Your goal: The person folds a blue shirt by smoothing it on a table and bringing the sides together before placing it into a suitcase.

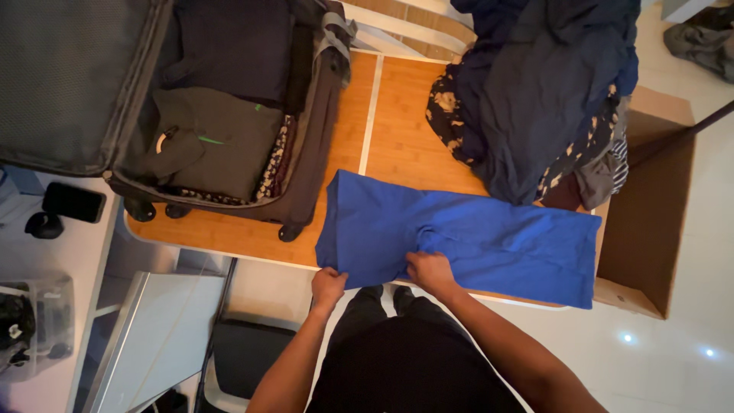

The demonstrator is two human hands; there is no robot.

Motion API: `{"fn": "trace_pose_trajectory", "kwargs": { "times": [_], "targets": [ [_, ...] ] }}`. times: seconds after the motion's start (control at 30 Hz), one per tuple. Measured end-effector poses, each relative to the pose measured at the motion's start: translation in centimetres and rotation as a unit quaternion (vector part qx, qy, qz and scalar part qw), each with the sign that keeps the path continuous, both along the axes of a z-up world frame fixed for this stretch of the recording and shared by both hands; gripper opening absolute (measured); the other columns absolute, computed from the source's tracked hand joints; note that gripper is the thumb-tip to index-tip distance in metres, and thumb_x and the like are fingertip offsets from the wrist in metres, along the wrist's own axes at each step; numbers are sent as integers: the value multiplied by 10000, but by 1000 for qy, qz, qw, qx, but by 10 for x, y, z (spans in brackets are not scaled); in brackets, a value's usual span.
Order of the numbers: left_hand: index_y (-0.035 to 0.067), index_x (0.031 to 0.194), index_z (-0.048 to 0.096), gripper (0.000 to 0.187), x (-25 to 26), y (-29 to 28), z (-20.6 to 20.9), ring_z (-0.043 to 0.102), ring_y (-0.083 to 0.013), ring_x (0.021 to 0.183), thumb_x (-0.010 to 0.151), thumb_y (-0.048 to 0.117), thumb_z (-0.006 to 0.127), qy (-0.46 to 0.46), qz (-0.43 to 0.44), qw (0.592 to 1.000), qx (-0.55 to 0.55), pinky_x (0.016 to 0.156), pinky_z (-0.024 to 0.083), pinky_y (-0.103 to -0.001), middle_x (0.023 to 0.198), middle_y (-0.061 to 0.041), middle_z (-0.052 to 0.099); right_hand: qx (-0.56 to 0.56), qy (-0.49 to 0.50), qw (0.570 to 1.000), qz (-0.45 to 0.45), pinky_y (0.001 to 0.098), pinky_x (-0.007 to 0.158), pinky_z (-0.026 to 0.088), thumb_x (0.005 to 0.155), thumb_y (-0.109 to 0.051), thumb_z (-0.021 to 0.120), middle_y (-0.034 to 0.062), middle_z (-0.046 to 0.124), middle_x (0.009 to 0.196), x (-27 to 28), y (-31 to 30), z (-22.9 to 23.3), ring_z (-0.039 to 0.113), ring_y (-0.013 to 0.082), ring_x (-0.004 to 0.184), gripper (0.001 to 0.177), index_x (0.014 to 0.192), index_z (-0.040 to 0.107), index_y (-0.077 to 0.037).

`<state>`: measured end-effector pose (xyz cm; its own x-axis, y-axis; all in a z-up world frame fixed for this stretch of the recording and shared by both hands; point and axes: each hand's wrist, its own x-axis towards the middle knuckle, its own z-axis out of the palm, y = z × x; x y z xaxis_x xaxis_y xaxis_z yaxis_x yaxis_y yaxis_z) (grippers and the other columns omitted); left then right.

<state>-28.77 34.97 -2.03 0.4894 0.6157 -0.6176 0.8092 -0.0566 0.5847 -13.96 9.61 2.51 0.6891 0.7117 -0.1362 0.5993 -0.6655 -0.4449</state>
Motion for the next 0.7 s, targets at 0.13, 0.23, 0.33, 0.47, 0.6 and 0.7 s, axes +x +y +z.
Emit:
{"fn": "trace_pose_trajectory", "kwargs": {
  "times": [0.13, 0.23, 0.33, 0.47, 0.6, 0.7],
  "targets": [
    [-46, 774, 694, 242, 7, 11, -13, 674, -277, 518, 821, 176, 777, 17, -4, 996, -84, 538, 552, -380, 652, -180, 680, -59, 3, 998, 10, 487, 763, 536, 838, -185, 673, 97, 733, 847, 3, 5, 5, 714, 326, 759, 148, 981, 692, -152],
    [-39, 860, 648, 203, 19, 18, -24, 687, -295, 677, 804, 106, 779, -6, 151, 946, -285, 571, 617, -396, 787, -175, 657, -14, 48, 999, 21, 489, 746, 543, 694, -226, 752, 142, 711, 979, 5, 11, 39, 700, 370, 831, 483, 1157, 664, -119],
    [24, 987, 604, 236, 34, 19, -32, 658, -308, 851, 828, 12, 777, 1, 232, 910, -344, 687, 672, -377, 922, -127, 587, -16, 81, 995, 56, 462, 841, 515, 651, -280, 812, 159, 646, 1082, 8, 28, 76, 650, 363, 946, 644, 1242, 620, -111],
    [-16, 974, 598, 210, 57, 21, -40, 715, -296, 884, 837, 25, 752, -68, 276, 829, -482, 721, 664, -314, 920, -120, 637, 50, 36, 997, 47, 457, 877, 420, 528, -352, 882, 164, 611, 1070, 1, 50, 87, 564, 342, 1030, 788, 1216, 610, -80],
    [-27, 968, 601, 202, 82, 22, -34, 746, -301, 850, 860, 22, 764, -106, 339, 795, -492, 692, 636, -307, 906, -121, 621, 68, -50, 996, 23, 420, 903, 416, 653, -272, 813, 56, 672, 1056, 4, 51, 47, 600, 274, 1036, 423, 1037, 703, -132],
    [-51, 922, 509, 276, 100, 24, -14, 719, -308, 827, 885, -34, 783, -187, 336, 835, -393, 710, 678, -339, 895, -145, 579, 30, -19, 997, -62, 425, 882, 475, 759, -230, 779, 44, 704, 910, 13, 53, 12, 660, 269, 955, 214, 946, 736, -135]
  ]
}}
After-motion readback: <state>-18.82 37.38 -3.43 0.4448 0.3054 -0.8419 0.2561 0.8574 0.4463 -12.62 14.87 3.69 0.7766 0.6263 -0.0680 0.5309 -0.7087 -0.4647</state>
